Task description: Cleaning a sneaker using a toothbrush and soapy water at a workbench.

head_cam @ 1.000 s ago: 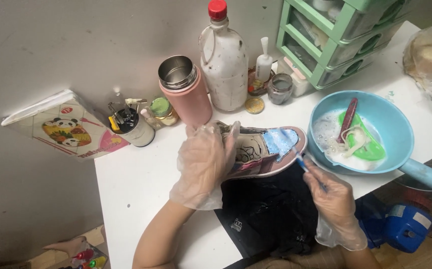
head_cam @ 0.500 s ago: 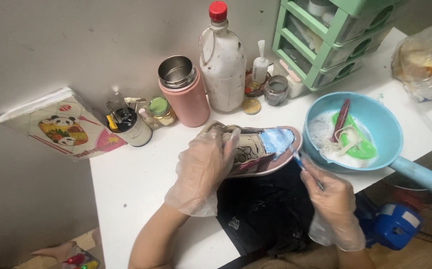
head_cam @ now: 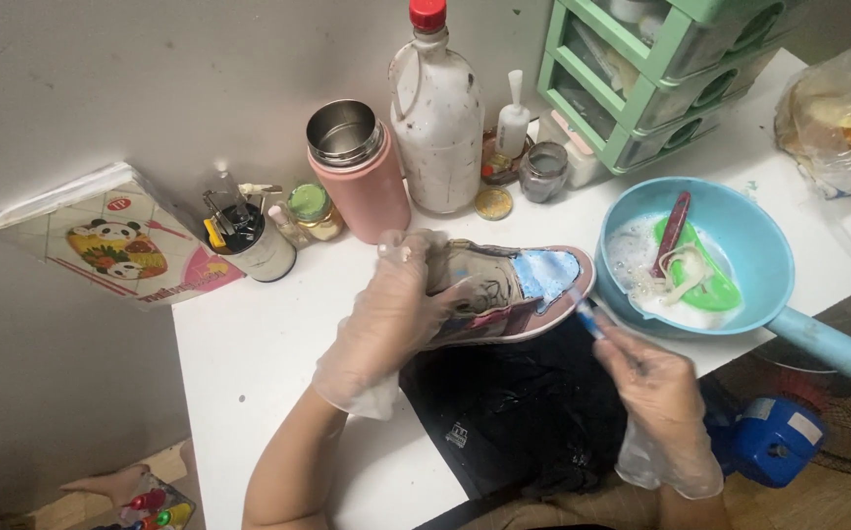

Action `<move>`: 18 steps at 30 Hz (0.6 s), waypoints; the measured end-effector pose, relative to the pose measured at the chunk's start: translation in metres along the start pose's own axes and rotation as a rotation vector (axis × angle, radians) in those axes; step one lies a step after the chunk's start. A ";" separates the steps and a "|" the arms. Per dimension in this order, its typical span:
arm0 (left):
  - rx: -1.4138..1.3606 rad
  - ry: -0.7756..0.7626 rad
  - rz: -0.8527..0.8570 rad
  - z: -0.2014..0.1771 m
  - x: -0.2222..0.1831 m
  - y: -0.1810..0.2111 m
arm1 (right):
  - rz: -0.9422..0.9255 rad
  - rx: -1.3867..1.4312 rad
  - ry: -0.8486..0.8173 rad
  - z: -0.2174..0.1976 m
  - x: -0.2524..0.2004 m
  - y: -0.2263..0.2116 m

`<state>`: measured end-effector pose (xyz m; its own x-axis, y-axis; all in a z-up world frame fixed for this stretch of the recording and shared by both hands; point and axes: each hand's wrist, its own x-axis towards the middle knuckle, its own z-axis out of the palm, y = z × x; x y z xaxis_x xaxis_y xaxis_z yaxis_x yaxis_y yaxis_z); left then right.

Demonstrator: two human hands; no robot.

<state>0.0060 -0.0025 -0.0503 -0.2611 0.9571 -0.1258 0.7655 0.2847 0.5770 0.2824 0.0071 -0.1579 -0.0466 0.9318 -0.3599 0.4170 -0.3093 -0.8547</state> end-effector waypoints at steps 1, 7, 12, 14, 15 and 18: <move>-0.294 -0.051 0.023 0.001 -0.001 0.002 | -0.263 -0.124 0.147 0.003 0.010 0.022; -0.282 -0.265 -0.142 -0.031 -0.002 0.035 | -0.549 -0.121 0.165 0.001 0.006 0.021; -0.493 -0.467 -0.206 -0.038 -0.003 0.032 | -0.646 -0.090 -0.013 0.009 0.005 0.026; -0.906 -0.538 -0.264 -0.029 -0.004 0.022 | -0.427 -0.121 0.118 0.001 0.002 0.021; -0.911 -0.535 -0.264 -0.032 -0.004 0.022 | -0.430 -0.125 0.115 0.004 0.008 0.027; -0.872 -0.631 -0.256 -0.035 -0.002 0.018 | -0.791 -0.232 0.232 0.010 0.016 0.034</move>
<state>0.0000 -0.0009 -0.0112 0.1842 0.8017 -0.5687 -0.0099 0.5801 0.8145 0.2865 0.0091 -0.1965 -0.2260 0.8801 0.4176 0.5164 0.4717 -0.7147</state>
